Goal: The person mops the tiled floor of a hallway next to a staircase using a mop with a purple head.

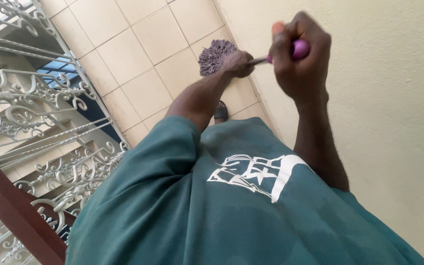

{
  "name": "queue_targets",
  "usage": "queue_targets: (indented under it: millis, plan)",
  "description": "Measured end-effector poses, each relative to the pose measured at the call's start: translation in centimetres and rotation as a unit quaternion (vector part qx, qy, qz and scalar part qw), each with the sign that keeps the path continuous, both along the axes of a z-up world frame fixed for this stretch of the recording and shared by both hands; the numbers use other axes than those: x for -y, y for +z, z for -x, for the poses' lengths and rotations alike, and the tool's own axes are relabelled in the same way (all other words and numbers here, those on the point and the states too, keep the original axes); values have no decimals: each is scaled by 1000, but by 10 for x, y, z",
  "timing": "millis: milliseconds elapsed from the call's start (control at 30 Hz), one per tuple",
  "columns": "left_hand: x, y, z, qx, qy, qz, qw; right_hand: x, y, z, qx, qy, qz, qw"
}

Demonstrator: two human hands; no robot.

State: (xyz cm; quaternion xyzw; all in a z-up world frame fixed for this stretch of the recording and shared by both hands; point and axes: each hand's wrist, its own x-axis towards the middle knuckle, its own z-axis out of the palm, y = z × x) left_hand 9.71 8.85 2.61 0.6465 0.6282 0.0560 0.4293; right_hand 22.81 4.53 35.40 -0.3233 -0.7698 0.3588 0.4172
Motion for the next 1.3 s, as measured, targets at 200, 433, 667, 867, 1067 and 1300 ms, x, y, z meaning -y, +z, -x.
queue_targets:
  millis: [200,433,667,867,1067,1300]
  plan:
    - [-53,-16,22,-38,52,-87,994,-33,-17,-11,-71,22,-6,997]
    - [-84,-67,29,-22,235,-251,939,-51,-60,-12,-128,12,-54,990]
    - [-58,-22,-16,52,290,-148,944,-49,-55,-18,-150,-38,-46,987]
    - [-20,30,-4,89,237,-55,966,-26,-27,-6,-70,-28,-34,997]
    - [20,37,13,72,174,-63,980,6,-4,16,-48,-1,-9,999]
    - [101,16,34,80,209,-101,970,65,5,59,-23,19,-12,999]
